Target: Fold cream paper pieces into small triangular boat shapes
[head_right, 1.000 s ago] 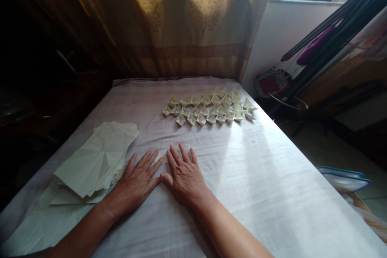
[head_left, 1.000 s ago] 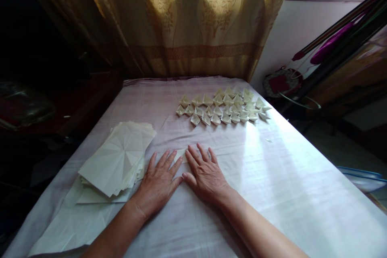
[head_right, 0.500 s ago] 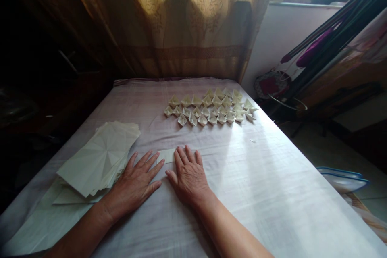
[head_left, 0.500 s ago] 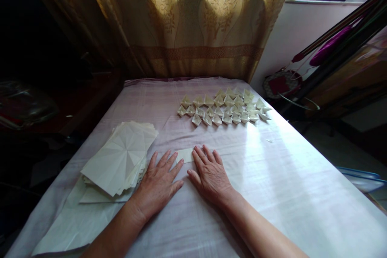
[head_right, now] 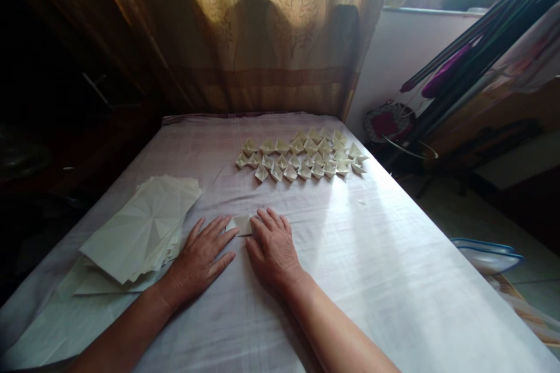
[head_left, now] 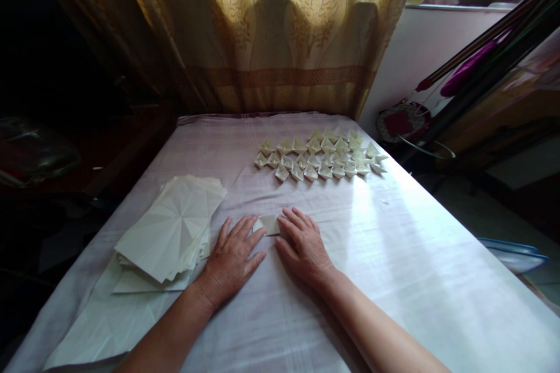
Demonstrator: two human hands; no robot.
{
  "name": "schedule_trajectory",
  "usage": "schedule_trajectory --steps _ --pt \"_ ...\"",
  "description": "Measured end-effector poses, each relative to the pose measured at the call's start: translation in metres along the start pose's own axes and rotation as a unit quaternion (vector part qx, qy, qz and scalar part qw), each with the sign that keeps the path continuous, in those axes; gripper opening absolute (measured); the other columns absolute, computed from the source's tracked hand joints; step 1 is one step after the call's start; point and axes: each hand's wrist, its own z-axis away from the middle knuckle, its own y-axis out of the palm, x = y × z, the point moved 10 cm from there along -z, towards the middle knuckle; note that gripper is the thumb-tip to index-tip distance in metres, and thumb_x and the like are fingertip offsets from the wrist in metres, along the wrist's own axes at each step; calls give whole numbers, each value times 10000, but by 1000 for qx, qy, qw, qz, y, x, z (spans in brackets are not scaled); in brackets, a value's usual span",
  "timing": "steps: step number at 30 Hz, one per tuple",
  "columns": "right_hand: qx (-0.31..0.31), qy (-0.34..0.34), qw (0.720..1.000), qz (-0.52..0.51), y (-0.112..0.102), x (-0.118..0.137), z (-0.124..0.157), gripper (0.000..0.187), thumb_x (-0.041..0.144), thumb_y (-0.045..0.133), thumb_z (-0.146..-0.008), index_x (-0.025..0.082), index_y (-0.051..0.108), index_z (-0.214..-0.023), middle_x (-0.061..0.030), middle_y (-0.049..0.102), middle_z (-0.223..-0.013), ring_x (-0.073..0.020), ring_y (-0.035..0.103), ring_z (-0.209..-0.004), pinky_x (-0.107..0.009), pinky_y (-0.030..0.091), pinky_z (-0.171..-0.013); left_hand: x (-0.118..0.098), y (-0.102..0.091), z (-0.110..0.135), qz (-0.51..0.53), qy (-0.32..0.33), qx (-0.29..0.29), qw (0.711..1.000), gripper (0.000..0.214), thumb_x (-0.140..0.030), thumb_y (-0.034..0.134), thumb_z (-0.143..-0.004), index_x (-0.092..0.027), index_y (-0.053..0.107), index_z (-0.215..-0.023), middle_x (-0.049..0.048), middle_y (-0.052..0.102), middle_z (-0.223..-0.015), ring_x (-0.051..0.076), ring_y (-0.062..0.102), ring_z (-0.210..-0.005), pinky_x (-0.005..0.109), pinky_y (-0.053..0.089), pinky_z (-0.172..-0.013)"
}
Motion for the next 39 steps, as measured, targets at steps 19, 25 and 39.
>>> schedule_trajectory --steps 19,25,39 --pt "10 -123 991 -56 -3 32 2 304 217 611 -861 276 702 -1146 -35 695 -1210 -213 569 -1132 -369 398 -998 3 -10 -1 70 15 -69 995 486 -104 515 -885 -201 489 -1361 82 675 -1249 216 610 -1157 500 342 -1152" --pt "21 -137 990 -14 -1 34 2 179 263 637 -902 310 755 -1027 -28 714 -1177 -208 595 -1084 -360 412 -945 -4 -12 -1 92 37 -41 994 523 -291 603 -897 -220 489 -1402 99 654 -1280 246 579 -1205 526 318 -1159" --pt "-83 -134 981 115 -32 28 1 230 234 528 -976 275 747 -1031 -29 718 -1182 -214 583 -1092 -361 362 -957 -15 -54 -3 149 60 -136 978 121 -242 565 -936 -223 677 -894 8 716 -833 165 643 -817 437 422 -1038"
